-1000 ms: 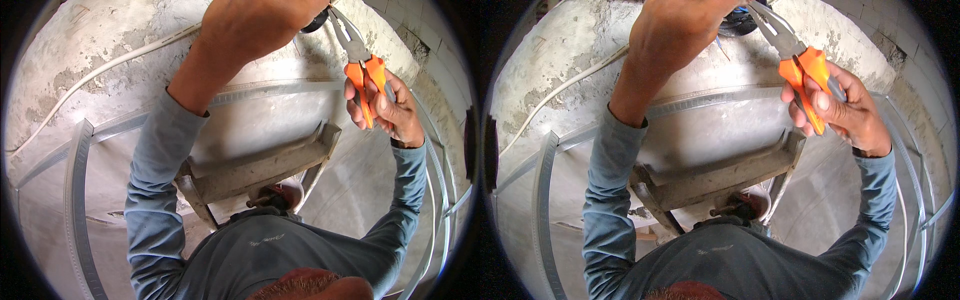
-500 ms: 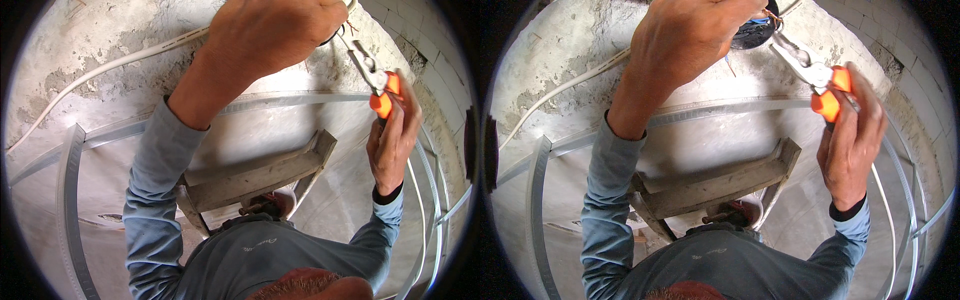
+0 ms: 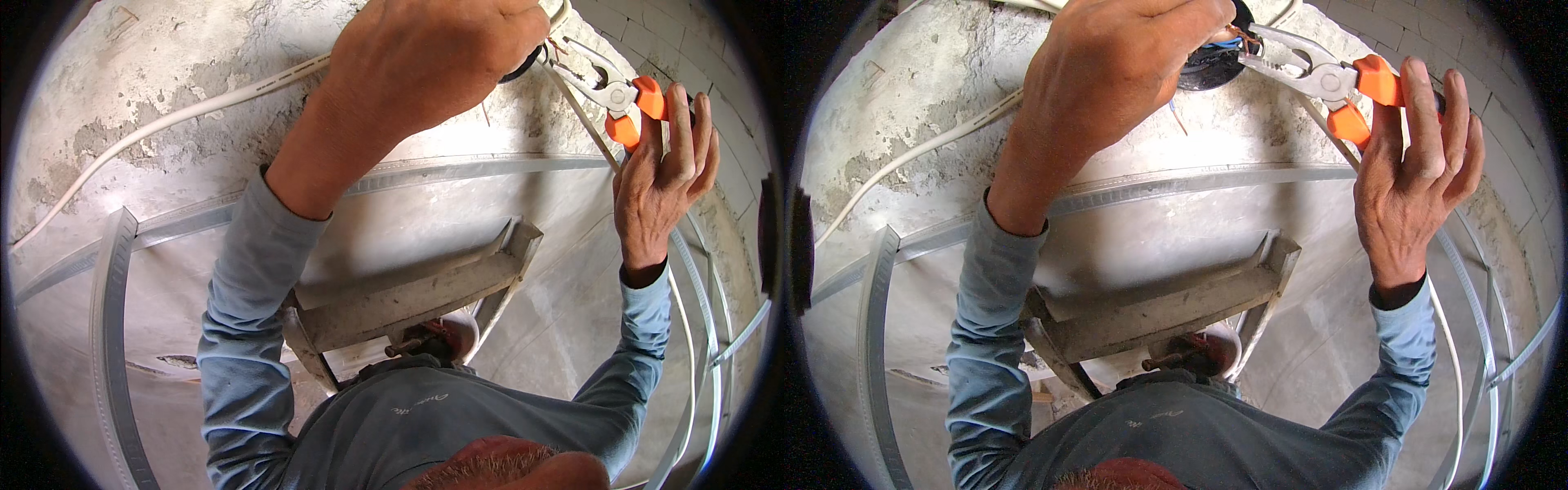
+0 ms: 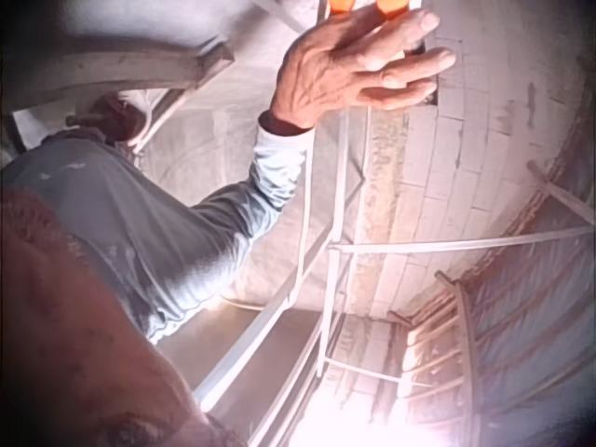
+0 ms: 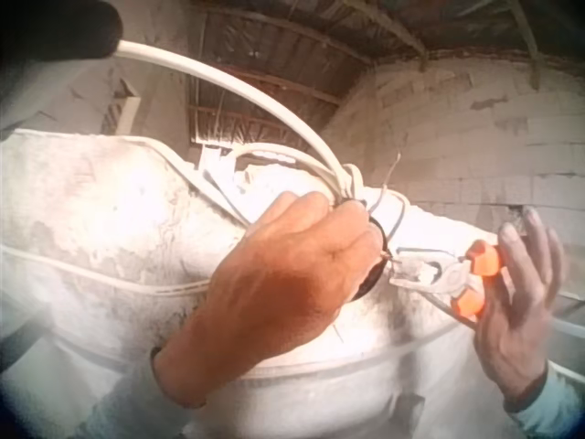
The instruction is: The person uses a utility knife and pliers to strip the insulation from electrical wires and then joins them inside a junction box by twisting them together by hand.
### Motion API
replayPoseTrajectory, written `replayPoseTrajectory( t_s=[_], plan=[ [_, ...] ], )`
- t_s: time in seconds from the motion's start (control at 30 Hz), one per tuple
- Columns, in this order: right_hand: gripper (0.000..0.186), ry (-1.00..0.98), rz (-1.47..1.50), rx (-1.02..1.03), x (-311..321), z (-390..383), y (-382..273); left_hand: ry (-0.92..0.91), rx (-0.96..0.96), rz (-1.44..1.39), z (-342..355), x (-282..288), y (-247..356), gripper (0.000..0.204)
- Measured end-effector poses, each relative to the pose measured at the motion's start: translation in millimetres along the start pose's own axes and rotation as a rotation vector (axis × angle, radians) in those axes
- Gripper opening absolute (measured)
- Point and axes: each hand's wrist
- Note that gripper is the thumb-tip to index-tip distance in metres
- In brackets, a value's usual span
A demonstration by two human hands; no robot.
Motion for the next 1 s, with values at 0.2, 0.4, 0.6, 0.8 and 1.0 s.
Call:
replayPoseTrajectory(
  t_s=[0.2,0.4,0.6,0.8,1.0],
  plan=[
    [0.051,-0.014,0.033,-0.011,-1.1,6.2,-0.3,0.029,0.014,-0.002,1.5,0.8,3.0,0.001],
    [0.039,-0.039,-0.064,0.144,1.8,10.4,3.3,0.051,0.001,-0.020,-0.9,-3.4,0.8,0.001],
    [0.042,-0.426,0.308,-0.017,23.5,21.1,-4.2,0.016,0.004,-0.008,2.4,0.2,2.4,0.002],
    [0.042,-1.088,1.515,-0.864,49.6,48.2,11.0,-0.009,-0.027,0.031,0.3,-1.6,-2.2,0.003],
    [0.042,-0.919,1.381,-0.914,63.4,35.0,1.6,0.012,-0.038,0.025,2.9,2.7,2.5,0.002]
  ],
)
Point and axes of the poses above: each hand's wrist, its own z-axis towards the middle knuckle, its own x-axis out of the back of the hand, y = z × x, and after that the axes turned 8 degrees about y, right-handed
